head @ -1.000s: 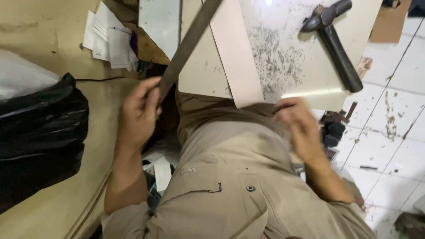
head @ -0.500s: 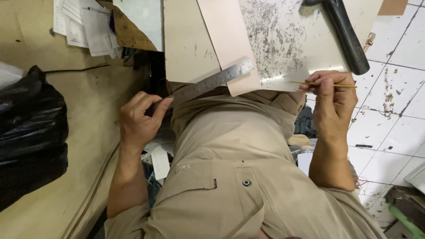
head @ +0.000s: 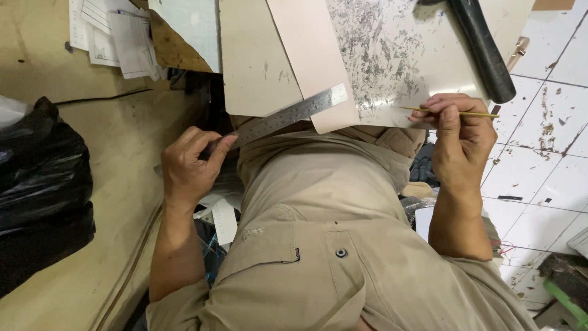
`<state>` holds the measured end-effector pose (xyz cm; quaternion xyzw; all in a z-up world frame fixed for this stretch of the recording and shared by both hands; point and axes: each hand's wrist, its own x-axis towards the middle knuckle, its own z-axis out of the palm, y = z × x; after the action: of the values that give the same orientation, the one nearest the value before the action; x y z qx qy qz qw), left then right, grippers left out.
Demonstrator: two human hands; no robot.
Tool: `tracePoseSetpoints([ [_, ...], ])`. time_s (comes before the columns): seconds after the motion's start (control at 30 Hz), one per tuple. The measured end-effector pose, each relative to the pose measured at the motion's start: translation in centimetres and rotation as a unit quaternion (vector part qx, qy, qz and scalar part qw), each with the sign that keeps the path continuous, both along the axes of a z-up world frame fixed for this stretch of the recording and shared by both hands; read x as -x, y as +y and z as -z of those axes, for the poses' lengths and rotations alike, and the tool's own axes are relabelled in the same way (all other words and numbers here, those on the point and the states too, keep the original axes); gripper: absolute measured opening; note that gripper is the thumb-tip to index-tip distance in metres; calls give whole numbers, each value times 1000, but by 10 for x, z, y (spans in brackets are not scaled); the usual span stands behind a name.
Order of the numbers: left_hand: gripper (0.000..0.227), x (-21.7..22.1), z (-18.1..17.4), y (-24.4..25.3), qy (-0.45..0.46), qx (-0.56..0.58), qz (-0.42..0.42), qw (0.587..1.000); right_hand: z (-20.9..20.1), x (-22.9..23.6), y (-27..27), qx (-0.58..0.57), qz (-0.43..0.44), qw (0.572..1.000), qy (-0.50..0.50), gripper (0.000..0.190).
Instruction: Measuring and marking a strip of leather using a metal ruler and a marking tool
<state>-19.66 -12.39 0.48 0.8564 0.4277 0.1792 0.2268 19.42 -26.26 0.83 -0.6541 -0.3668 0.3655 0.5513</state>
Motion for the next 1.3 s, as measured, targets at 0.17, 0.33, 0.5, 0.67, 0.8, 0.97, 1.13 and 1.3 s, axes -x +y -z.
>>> tracePoseSetpoints([
  [0.17,24,0,0,1,4,10,-2,1000,0,-1,2,-8,1,1000,21,19],
  [0.33,23,-1,-1,1,7,5,-3,1000,-12,6,6,20,-2,1000,-18,13],
  [0.5,23,0,1,2,4,-7,6,1000,-10,9,8,1,8,999,-32,17],
  [0.67,24,0,1,2,1,-13,6,1000,-15,16,17,-43,-18,998,-32,15],
  [0.8,25,1,-1,5,-6,-4,4,1000,-6,24,28,-73,-50,996,-14,11],
  [0.97,24,0,-4,5,-48,38,-15,998,0,37,42,-104,-85,991,-28,12],
  [1.13,26,0,1,7,-34,18,-4,999,6,52,54,-113,-143,981,-64,11],
  [1.3,26,2,2,7,-44,17,-5,999,8,65,64,-123,-173,973,-86,11],
])
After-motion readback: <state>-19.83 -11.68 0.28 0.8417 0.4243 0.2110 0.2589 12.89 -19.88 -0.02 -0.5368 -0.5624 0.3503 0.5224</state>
